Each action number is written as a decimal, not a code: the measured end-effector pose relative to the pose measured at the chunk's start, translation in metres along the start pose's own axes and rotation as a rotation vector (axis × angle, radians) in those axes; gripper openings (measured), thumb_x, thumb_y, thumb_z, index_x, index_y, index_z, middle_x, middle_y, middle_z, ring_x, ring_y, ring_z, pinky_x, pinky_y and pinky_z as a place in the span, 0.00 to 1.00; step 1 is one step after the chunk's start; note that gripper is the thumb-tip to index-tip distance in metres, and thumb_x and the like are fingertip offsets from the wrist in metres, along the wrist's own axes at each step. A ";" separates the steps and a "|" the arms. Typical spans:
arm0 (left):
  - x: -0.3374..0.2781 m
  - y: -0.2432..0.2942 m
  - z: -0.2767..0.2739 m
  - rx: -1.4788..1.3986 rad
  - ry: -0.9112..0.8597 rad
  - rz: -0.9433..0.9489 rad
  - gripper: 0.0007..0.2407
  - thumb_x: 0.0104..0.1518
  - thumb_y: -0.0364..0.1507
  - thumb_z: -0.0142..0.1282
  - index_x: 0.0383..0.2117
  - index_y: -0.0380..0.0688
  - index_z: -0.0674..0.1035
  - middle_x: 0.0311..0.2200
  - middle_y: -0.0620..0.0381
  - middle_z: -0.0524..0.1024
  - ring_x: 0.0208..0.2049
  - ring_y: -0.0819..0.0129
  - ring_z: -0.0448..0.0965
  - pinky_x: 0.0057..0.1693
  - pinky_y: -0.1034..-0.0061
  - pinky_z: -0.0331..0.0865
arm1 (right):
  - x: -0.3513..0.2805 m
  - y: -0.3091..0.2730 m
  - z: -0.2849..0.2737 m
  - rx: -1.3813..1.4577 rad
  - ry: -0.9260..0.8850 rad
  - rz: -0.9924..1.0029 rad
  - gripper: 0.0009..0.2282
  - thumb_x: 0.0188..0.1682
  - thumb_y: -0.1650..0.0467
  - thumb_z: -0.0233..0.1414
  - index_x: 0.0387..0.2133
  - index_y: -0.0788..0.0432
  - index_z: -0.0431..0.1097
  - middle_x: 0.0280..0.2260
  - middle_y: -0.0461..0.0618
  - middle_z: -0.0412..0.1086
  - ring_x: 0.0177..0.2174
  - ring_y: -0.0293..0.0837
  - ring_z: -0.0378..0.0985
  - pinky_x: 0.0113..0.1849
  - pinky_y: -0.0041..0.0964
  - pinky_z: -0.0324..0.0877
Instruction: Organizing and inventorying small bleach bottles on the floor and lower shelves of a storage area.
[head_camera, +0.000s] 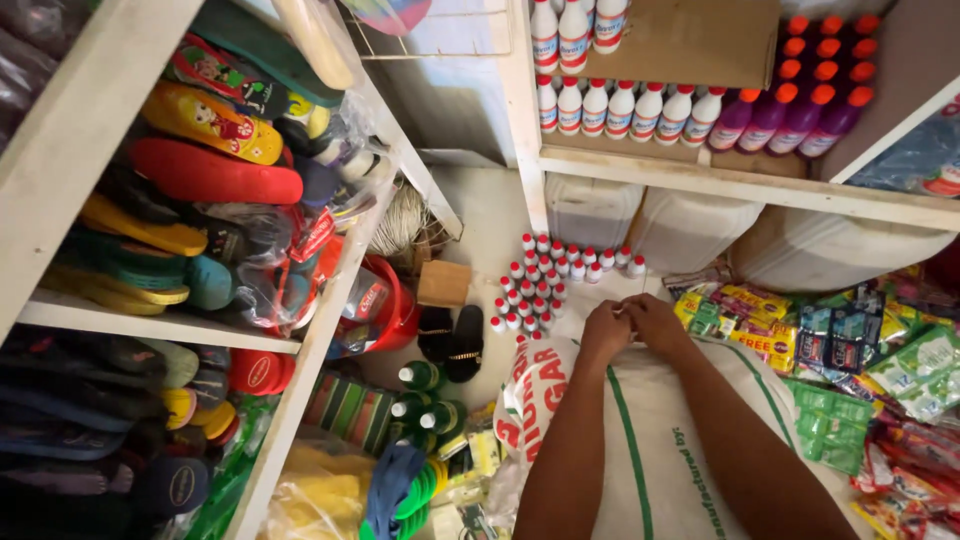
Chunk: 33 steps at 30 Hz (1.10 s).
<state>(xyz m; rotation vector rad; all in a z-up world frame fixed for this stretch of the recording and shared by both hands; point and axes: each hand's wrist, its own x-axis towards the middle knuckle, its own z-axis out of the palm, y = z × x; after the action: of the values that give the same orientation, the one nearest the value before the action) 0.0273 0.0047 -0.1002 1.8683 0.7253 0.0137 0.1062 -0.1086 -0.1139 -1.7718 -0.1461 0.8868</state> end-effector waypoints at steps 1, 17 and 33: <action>-0.001 -0.005 0.001 0.019 0.011 0.009 0.16 0.59 0.37 0.53 0.45 0.36 0.79 0.42 0.38 0.81 0.47 0.45 0.80 0.54 0.59 0.72 | -0.003 0.001 0.004 -0.090 0.035 -0.061 0.13 0.53 0.65 0.49 0.42 0.60 0.75 0.34 0.53 0.77 0.25 0.44 0.81 0.27 0.39 0.77; -0.015 0.009 -0.011 0.002 0.005 -0.034 0.18 0.59 0.38 0.53 0.46 0.35 0.80 0.42 0.39 0.81 0.46 0.47 0.81 0.52 0.61 0.73 | -0.020 -0.013 0.013 -0.161 0.084 -0.085 0.14 0.54 0.66 0.48 0.44 0.64 0.74 0.32 0.57 0.78 0.25 0.45 0.80 0.28 0.40 0.76; -0.012 0.007 -0.011 0.033 -0.040 -0.104 0.18 0.58 0.39 0.53 0.47 0.37 0.79 0.42 0.40 0.82 0.47 0.48 0.82 0.54 0.62 0.73 | -0.017 -0.009 0.014 -0.173 0.072 -0.042 0.14 0.54 0.64 0.48 0.44 0.62 0.73 0.27 0.56 0.75 0.21 0.45 0.75 0.25 0.39 0.73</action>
<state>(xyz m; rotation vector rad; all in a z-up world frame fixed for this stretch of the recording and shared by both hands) 0.0176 0.0063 -0.0856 1.8544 0.7983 -0.1022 0.0884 -0.1026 -0.0993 -1.9513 -0.2176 0.7990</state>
